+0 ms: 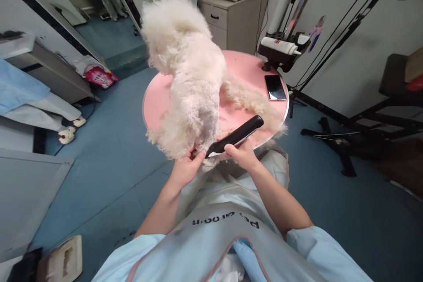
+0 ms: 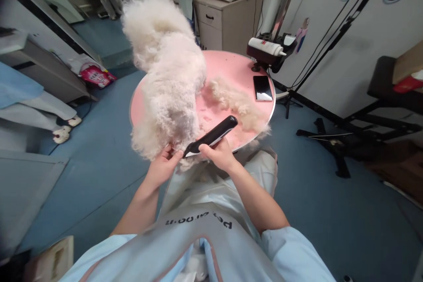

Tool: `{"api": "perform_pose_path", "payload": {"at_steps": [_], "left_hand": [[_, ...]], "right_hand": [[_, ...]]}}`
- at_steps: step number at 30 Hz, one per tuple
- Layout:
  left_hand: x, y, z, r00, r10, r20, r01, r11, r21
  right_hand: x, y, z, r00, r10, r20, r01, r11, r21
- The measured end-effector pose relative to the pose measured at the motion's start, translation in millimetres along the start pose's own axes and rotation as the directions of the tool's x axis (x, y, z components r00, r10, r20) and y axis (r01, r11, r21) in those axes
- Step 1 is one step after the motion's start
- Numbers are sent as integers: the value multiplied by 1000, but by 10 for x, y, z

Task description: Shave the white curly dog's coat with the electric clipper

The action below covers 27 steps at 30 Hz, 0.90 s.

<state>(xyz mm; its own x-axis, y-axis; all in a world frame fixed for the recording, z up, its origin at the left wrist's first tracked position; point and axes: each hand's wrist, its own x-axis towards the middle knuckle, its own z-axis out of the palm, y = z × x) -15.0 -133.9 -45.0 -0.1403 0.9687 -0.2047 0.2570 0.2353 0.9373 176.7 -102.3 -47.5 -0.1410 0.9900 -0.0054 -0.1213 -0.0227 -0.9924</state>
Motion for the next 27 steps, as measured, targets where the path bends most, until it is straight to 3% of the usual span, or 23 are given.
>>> {"api": "perform_pose_path", "payload": {"at_steps": [3,6,10,14,16,20,24,27], "left_hand": [[23,-46,23,996,92,19,-90,990,-110],[58,-126,48,990,136,-31,-138,981,-133],[118,-252,71,991,102,-83,-114,981,-157],[154,-294,109,992,93,-91,-108,977,-184],[155,-274,128,989,86,-118,-104,982,-159],[146,-197,134,990,93,-101,-100,993,-64],[168,-163,124,998,57,-36,-55,997,58],[217,-212,131,998,67,-4,-67,997,28]], "right_hand": [[28,30,-36,990,-74,-121,77,997,21],[19,29,14,956,-143,-257,130,989,-67],[-194,54,111,973,-206,-101,185,966,-180],[-415,58,70,937,-330,116,347,920,-183],[-428,30,36,916,-393,82,401,897,-183],[-319,-1,59,838,-523,-153,456,827,-330],[-314,77,139,828,-560,-39,481,744,-465],[-421,101,126,820,-572,21,503,703,-503]]}}
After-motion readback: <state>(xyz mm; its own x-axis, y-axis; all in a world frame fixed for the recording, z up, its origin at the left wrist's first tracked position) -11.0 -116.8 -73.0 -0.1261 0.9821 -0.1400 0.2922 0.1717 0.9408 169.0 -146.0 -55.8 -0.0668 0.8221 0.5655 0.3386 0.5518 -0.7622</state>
